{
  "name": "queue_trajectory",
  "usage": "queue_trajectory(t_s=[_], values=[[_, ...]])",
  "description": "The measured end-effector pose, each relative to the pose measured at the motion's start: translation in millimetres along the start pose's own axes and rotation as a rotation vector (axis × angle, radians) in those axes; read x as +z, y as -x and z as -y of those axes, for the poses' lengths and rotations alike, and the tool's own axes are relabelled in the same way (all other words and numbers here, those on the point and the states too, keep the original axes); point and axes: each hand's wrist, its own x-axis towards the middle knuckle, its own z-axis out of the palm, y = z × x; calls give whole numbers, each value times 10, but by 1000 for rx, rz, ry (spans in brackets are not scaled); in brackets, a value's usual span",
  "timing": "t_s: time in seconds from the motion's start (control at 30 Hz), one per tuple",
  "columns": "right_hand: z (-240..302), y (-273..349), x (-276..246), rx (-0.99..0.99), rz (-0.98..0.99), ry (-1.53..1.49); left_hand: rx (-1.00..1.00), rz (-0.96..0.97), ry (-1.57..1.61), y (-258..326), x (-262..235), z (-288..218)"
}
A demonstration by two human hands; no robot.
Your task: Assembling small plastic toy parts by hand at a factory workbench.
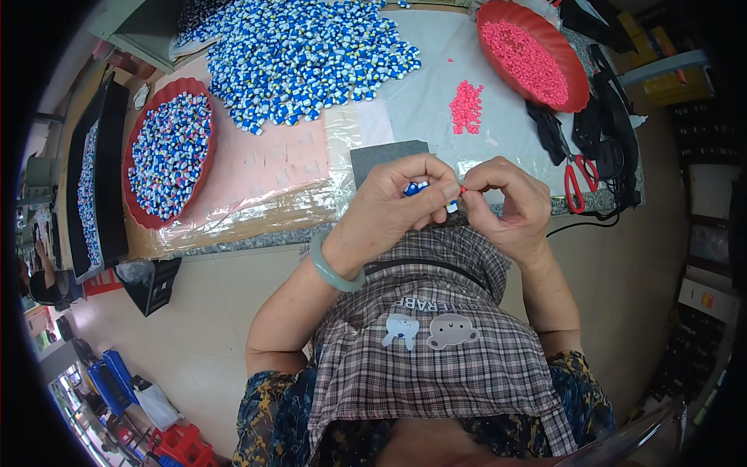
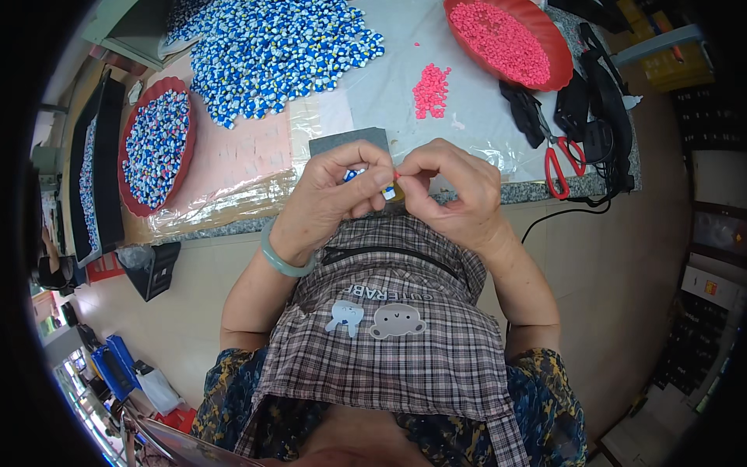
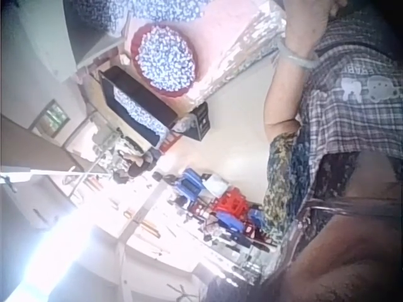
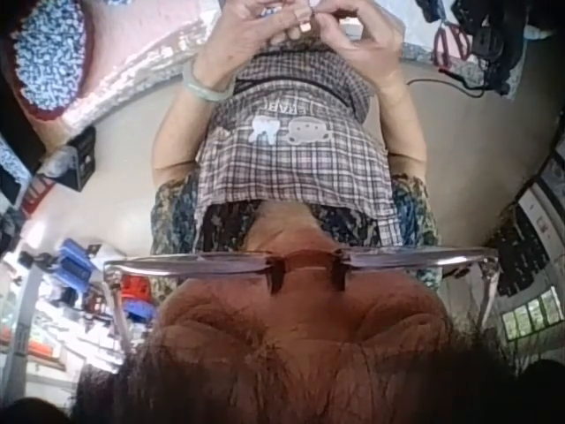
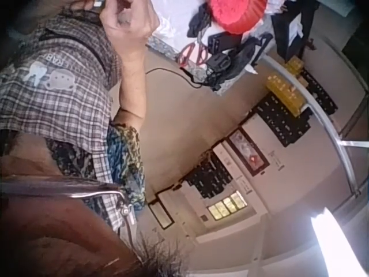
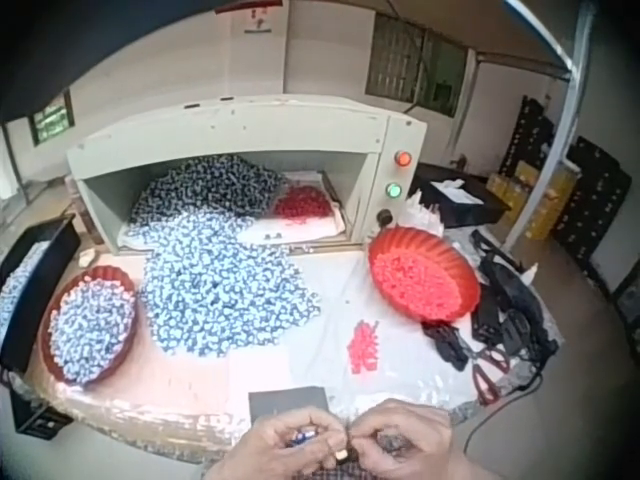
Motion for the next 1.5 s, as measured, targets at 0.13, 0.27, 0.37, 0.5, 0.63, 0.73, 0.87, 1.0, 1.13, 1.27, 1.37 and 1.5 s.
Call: queue_trajectory(t_s=[0.13, 0.27, 0.37, 0.5, 0.63, 0.73, 0.87, 1.0, 1.13, 1.27, 1.37, 1.5], values=[[-29, 8, -87, 218, 66, -190, -52, -38, 55, 71, -57, 0], [-102, 34, -159, 239, 322, -15, 11, -80, 95, 141, -155, -5], [-97, 57, -130, 185, 400, 97, 21, -78, 132, 181, -212, 2], [-107, 51, -89, 104, 413, 188, 15, -102, 83, 210, -233, 22], [-97, 31, -63, 52, 418, 233, 30, -114, 87, 233, -250, 49], [-97, 29, -59, 10, 445, 280, 44, -107, 79, 238, -260, 57], [-43, 8, -60, -10, 482, 349, 48, -111, 70, 248, -250, 60], [-37, -19, -81, -12, 444, 301, 48, -117, 35, 259, -251, 88], [-19, 17, -110, 137, 374, 175, 69, -111, 12, 237, -192, 76], [38, 53, -72, 347, 237, -69, 107, -182, -37, 203, -93, 147], [113, 64, -6, 410, 129, -188, 105, -212, -45, 185, -32, 170], [154, 66, 95, 298, 24, -59, 38, -219, -16, 181, 9, 152]])
